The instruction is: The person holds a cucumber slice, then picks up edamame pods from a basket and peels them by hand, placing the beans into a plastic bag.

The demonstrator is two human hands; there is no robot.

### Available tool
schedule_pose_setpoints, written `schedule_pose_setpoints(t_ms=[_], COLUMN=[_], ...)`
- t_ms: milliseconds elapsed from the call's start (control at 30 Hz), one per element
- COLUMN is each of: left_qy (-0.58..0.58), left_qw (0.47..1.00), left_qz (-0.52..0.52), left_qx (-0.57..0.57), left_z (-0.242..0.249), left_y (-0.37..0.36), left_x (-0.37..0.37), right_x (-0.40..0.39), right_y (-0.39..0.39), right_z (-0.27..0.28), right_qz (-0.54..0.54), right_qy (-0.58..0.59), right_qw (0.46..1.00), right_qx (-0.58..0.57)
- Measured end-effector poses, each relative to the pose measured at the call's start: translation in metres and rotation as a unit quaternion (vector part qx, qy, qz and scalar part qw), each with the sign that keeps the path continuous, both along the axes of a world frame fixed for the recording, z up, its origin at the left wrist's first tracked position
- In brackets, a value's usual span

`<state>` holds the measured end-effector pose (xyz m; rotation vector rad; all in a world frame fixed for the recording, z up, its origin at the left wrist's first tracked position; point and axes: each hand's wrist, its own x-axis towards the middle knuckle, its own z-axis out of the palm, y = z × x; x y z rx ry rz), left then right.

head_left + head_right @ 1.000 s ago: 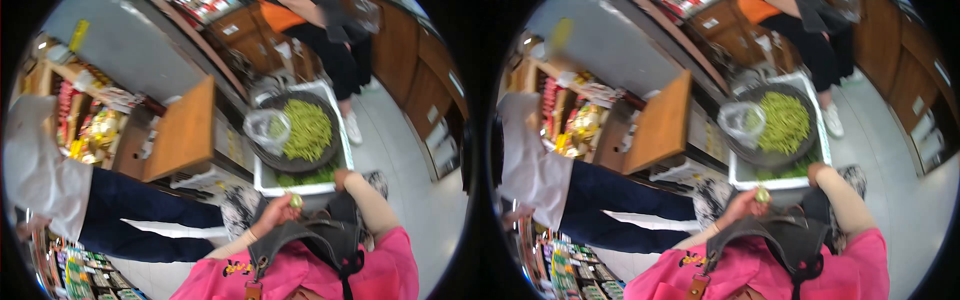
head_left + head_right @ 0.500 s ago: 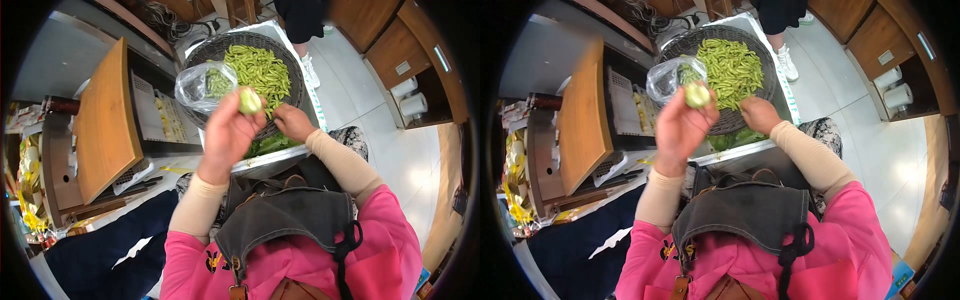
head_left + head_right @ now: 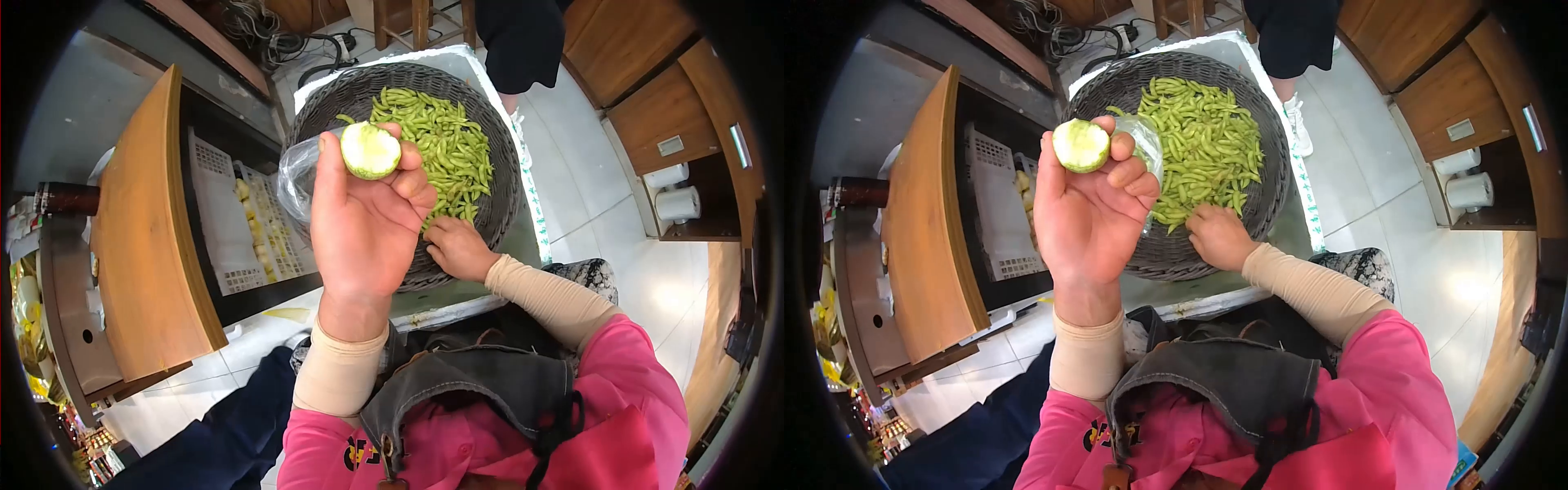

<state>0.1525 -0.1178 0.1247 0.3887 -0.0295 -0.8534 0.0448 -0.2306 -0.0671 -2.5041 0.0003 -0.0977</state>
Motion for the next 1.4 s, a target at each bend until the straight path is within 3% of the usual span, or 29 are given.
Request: schedule_pose_setpoints(t_ms=[167, 433, 633, 900, 1133, 1300, 1400], left_qy=[0.005, -0.056, -0.116, -0.151, -0.230, -0.260, -0.273], left_qw=[0.999, 0.998, 0.992, 0.987, 0.973, 0.966, 0.962], left_qz=[-0.035, -0.004, -0.029, -0.013, -0.004, 0.000, -0.005], left_qx=[0.004, 0.027, 0.050, 0.046, 0.015, 0.004, -0.007], left_z=[-0.012, 0.002, 0.005, 0.009, 0.005, 0.011, 0.013], left_y=[0.001, -0.004, -0.007, -0.009, -0.004, -0.001, 0.001], left_x=[-0.001, -0.017, -0.037, -0.046, -0.044, -0.043, -0.041], right_x=[-0.005, -0.008, -0.006, 0.005, 0.003, 0.004, 0.006], right_y=[-0.003, -0.006, -0.035, -0.083, -0.111, -0.135, -0.132], right_z=[-0.007, 0.021, 0.020, 0.043, 0.055, 0.060, 0.054], right_qz=[0.048, 0.075, 0.019, -0.090, -0.237, -0.282, -0.246], right_qy=[0.101, 0.118, 0.042, 0.083, 0.050, 0.271, 0.309], right_qw=[0.993, 0.990, 0.999, 0.992, 0.967, 0.918, 0.916], right_qx=[0.030, 0.000, -0.012, -0.018, -0.080, -0.073, -0.071])
